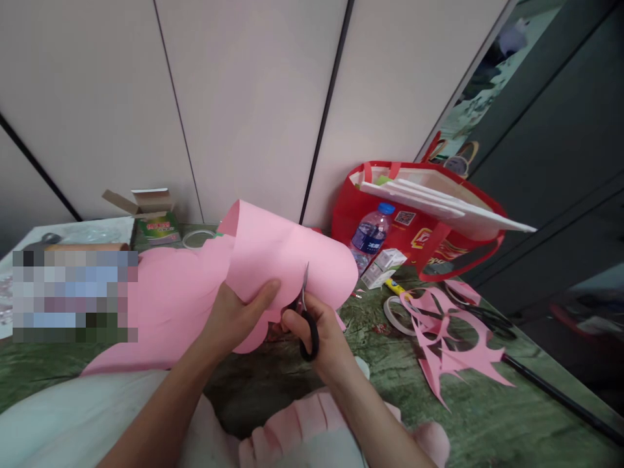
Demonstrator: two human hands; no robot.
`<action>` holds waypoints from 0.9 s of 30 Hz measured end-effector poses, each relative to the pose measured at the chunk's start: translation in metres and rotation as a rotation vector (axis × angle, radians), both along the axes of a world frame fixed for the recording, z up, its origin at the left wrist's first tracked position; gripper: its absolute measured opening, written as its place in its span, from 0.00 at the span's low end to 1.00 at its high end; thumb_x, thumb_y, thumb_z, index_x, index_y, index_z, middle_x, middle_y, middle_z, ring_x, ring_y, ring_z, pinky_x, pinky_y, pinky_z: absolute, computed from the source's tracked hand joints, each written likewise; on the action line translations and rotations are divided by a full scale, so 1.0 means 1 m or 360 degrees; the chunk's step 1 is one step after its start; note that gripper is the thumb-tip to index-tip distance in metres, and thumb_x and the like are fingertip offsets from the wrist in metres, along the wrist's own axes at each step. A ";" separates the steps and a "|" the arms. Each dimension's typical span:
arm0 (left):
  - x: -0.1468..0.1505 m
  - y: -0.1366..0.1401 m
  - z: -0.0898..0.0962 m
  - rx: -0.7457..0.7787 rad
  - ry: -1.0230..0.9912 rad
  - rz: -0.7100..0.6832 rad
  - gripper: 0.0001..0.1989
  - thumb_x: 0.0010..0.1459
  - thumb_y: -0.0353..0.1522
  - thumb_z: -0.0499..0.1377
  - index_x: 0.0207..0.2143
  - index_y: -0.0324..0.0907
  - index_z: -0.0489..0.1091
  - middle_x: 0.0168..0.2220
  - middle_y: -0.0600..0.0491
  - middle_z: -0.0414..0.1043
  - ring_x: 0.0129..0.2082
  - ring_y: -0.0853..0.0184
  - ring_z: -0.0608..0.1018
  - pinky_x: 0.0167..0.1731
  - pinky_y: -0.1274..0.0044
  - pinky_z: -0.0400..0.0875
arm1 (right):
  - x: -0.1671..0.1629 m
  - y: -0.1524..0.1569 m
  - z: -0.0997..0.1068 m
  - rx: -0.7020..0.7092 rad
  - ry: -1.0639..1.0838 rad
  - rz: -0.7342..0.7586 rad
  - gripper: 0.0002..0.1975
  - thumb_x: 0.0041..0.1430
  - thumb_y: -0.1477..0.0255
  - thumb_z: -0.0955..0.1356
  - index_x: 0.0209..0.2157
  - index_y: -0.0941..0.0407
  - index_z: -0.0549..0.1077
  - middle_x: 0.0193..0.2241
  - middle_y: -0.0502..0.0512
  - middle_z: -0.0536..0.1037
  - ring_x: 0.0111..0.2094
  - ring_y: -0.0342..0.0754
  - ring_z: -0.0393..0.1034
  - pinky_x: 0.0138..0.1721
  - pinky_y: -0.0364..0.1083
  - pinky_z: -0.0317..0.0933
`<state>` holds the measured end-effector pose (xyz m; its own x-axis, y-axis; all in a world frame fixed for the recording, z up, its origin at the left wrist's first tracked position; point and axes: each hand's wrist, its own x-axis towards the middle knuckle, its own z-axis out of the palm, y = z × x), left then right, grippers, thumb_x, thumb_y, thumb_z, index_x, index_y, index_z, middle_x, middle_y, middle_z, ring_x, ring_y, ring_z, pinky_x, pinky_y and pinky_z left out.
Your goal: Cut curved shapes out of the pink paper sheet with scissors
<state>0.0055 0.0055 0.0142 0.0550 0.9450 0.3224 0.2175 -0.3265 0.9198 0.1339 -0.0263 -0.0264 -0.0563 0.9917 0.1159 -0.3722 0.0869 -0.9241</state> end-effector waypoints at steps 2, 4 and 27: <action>0.000 0.000 0.000 -0.0003 0.0007 0.0007 0.13 0.50 0.38 0.59 0.35 0.39 0.71 0.36 0.48 0.77 0.38 0.59 0.77 0.39 0.68 0.73 | -0.001 0.000 0.002 0.0005 -0.0008 -0.0004 0.13 0.44 0.63 0.74 0.26 0.56 0.72 0.20 0.44 0.66 0.22 0.41 0.60 0.28 0.42 0.59; -0.001 0.000 -0.001 -0.0008 0.0021 0.0027 0.13 0.49 0.38 0.60 0.34 0.39 0.70 0.35 0.48 0.77 0.38 0.58 0.77 0.39 0.67 0.73 | -0.001 0.000 0.003 -0.0007 -0.0011 -0.0007 0.13 0.43 0.63 0.74 0.27 0.56 0.72 0.20 0.45 0.67 0.22 0.41 0.60 0.28 0.43 0.60; -0.003 0.003 -0.006 0.0052 -0.0016 -0.0032 0.10 0.49 0.35 0.60 0.20 0.43 0.63 0.18 0.55 0.68 0.34 0.60 0.77 0.31 0.72 0.73 | -0.001 -0.001 0.001 0.0005 -0.0037 -0.0050 0.13 0.43 0.62 0.74 0.24 0.56 0.71 0.18 0.44 0.64 0.21 0.39 0.57 0.25 0.42 0.59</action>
<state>0.0030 0.0083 0.0086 0.0704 0.9328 0.3534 0.2016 -0.3603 0.9108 0.1333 -0.0275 -0.0257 -0.0279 0.9926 0.1183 -0.3479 0.1013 -0.9321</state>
